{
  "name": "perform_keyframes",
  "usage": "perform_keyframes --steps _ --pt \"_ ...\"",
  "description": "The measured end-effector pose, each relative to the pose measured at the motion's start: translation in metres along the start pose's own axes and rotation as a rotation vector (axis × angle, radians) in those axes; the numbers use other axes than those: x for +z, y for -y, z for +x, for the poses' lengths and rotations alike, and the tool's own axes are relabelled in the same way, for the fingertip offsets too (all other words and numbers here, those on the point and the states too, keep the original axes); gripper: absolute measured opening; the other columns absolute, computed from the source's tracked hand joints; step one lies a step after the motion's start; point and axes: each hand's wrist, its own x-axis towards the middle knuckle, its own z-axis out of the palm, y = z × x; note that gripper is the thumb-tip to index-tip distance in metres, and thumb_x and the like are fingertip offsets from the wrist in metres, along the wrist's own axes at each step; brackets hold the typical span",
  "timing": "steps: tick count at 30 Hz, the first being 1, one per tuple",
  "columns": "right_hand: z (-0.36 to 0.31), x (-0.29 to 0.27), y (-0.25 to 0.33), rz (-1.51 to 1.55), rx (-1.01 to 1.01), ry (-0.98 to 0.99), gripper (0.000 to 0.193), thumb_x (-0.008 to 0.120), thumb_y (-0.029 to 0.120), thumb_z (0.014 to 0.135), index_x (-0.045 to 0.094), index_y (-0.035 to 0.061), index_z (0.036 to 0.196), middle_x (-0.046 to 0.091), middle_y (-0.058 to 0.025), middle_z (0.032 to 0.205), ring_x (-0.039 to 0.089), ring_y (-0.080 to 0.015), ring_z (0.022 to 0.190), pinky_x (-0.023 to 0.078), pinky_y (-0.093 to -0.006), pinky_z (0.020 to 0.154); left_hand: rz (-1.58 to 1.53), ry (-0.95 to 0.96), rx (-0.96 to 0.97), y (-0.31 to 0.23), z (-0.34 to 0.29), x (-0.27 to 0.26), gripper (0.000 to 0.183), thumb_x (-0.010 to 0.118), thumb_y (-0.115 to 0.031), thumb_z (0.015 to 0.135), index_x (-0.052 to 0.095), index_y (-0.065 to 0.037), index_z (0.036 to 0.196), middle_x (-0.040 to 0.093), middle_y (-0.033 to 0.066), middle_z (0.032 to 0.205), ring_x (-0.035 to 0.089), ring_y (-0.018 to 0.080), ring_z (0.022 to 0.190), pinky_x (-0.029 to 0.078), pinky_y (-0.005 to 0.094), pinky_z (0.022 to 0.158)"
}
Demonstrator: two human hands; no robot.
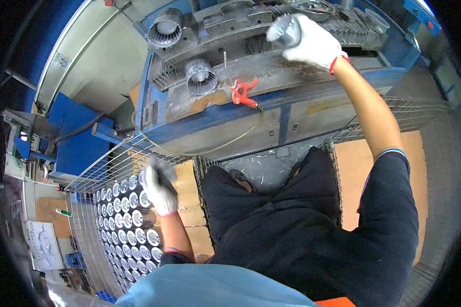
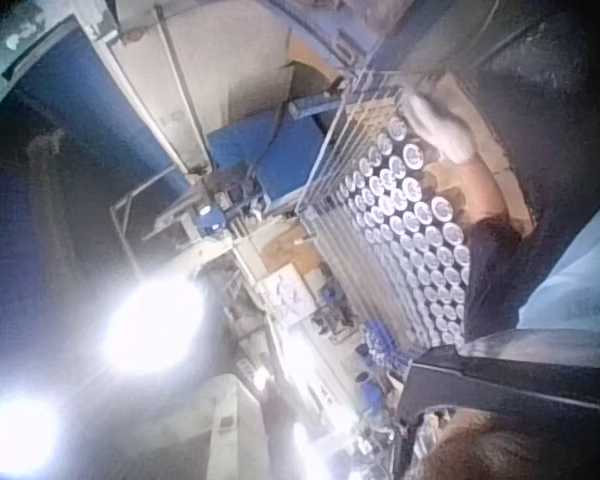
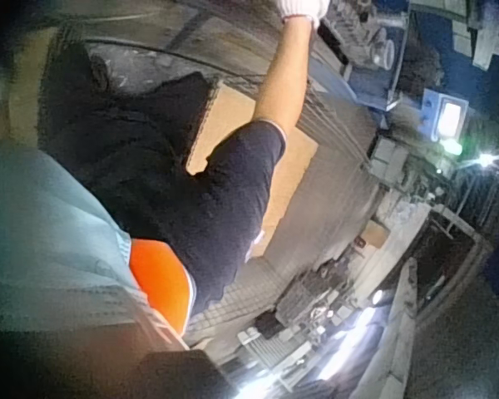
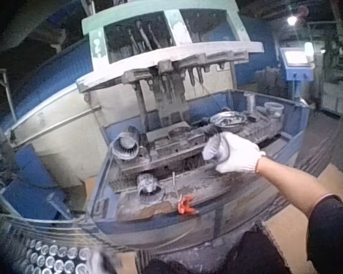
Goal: Processing metal turbine components using a machine and manual deburring/cleaning with a small tool.
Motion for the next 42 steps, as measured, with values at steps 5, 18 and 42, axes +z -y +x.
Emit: perform_keyframes --steps 5,18,42 --pt "0.017 0.015 -0.036 -0.243 0.192 0.454 0.096 0.085 0.041 0.070 0.049 0.0045 0.150 0.062 -0.0263 0.141 0.061 -0.0406 0.130 0.050 -0.0432 0.110 0.584 0.118 0.462 -0.053 0.124 0.101 0.043 0.071 -0.033 0.100 0.071 0.002 0.124 0.073 0.0085 0.104 0.068 0.0163 0.086 0.054 0.0301 0.074" --pt "0.004 0.006 -0.009 -0.226 -0.273 -0.105 0.077 0.076 0.041 0.090 0.050 0.0064 0.153 0.060 -0.0215 0.147 0.057 -0.0381 0.136 0.045 -0.0464 0.115 1.444 0.036 1.185 -0.126 0.216 0.244 0.026 0.066 -0.035 0.096 0.074 -0.013 0.107 0.074 0.0164 0.108 0.071 0.0396 0.099 0.057 0.0468 0.085" --pt "0.119 0.031 0.064 0.654 0.014 -0.248 0.084 0.096 0.035 0.070 0.061 -0.0033 0.136 0.073 -0.0156 0.127 0.070 -0.0248 0.115 0.055 -0.0368 0.102 1.120 0.339 0.630 -0.031 0.144 0.173 0.049 0.073 -0.034 0.095 0.069 -0.002 0.131 0.073 0.0227 0.122 0.071 0.0353 0.114 0.055 0.0411 0.099"
